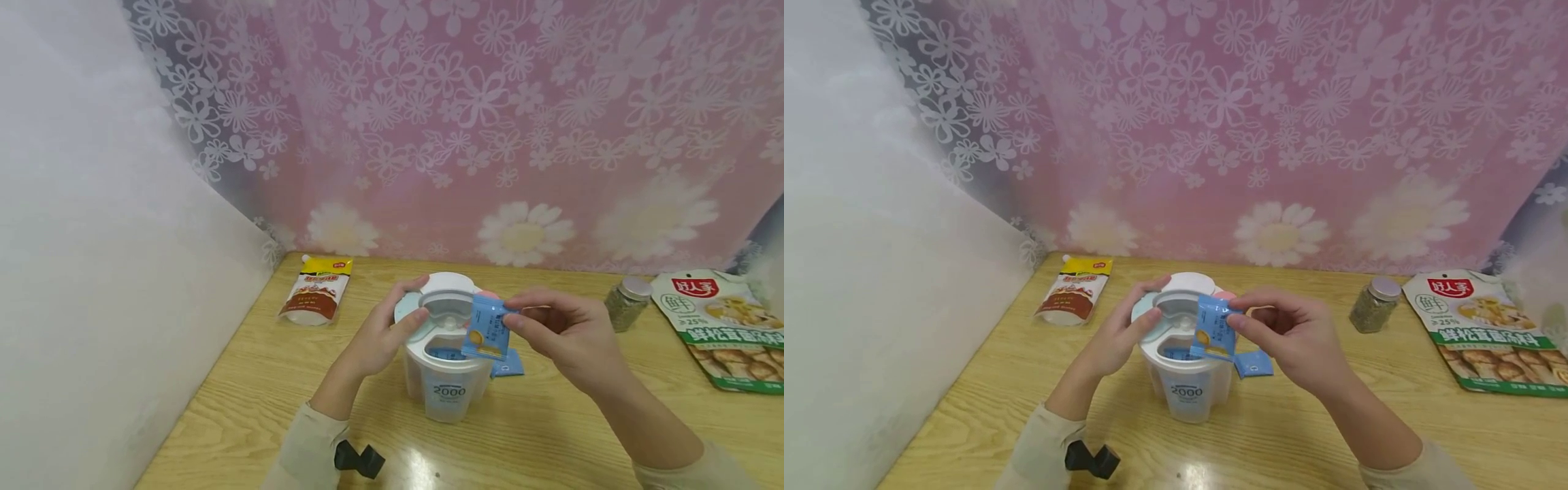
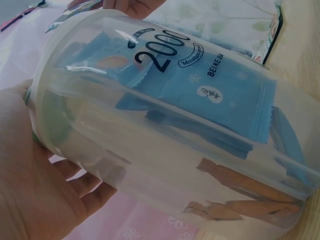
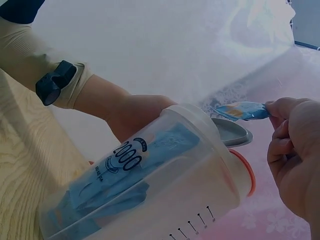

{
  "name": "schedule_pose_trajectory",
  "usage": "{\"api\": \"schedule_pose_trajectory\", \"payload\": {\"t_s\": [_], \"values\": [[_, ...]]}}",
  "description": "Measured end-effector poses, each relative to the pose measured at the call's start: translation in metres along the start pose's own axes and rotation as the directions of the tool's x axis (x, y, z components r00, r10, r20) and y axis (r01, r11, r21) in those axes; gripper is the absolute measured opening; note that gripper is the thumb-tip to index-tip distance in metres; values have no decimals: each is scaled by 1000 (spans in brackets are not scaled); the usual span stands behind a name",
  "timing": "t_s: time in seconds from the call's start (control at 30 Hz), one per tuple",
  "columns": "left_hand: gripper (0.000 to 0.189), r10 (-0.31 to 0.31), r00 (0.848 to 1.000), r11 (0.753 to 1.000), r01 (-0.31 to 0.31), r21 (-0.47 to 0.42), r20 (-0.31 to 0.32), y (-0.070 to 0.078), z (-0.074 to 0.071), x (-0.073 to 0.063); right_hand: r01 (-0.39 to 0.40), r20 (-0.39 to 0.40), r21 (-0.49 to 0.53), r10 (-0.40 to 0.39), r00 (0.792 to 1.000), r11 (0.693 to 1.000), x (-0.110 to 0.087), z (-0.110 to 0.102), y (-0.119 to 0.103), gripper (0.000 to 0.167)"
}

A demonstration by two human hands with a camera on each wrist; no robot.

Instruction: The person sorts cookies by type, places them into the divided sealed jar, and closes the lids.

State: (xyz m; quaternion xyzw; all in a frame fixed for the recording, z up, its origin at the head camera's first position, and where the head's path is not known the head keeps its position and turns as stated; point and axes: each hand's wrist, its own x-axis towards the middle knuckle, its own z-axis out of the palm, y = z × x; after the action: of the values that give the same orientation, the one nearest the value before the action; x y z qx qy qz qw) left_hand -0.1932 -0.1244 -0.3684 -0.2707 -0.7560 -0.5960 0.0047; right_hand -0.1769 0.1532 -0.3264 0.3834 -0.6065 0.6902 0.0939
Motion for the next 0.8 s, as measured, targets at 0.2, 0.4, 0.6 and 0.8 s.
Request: {"api": "schedule_pose_trajectory", "payload": {"t_s": [0.2,0.4,0.6,0.8], "values": [[52,7,1000,1000,-7,-6,3,0,0,0,154,48,55,-157,986,987,9,7,12,32],[53,1,1000,1000,-1,-14,13,0,0,0,221,57,-9,-220,974,975,8,12,20,30],[55,3,1000,1000,-3,-1,1,2,-2,0,258,79,-76,-252,965,963,13,17,17,25],[54,6,1000,1000,-6,-6,3,1,0,0,277,189,-223,-237,953,935,11,17,18,31]]}}
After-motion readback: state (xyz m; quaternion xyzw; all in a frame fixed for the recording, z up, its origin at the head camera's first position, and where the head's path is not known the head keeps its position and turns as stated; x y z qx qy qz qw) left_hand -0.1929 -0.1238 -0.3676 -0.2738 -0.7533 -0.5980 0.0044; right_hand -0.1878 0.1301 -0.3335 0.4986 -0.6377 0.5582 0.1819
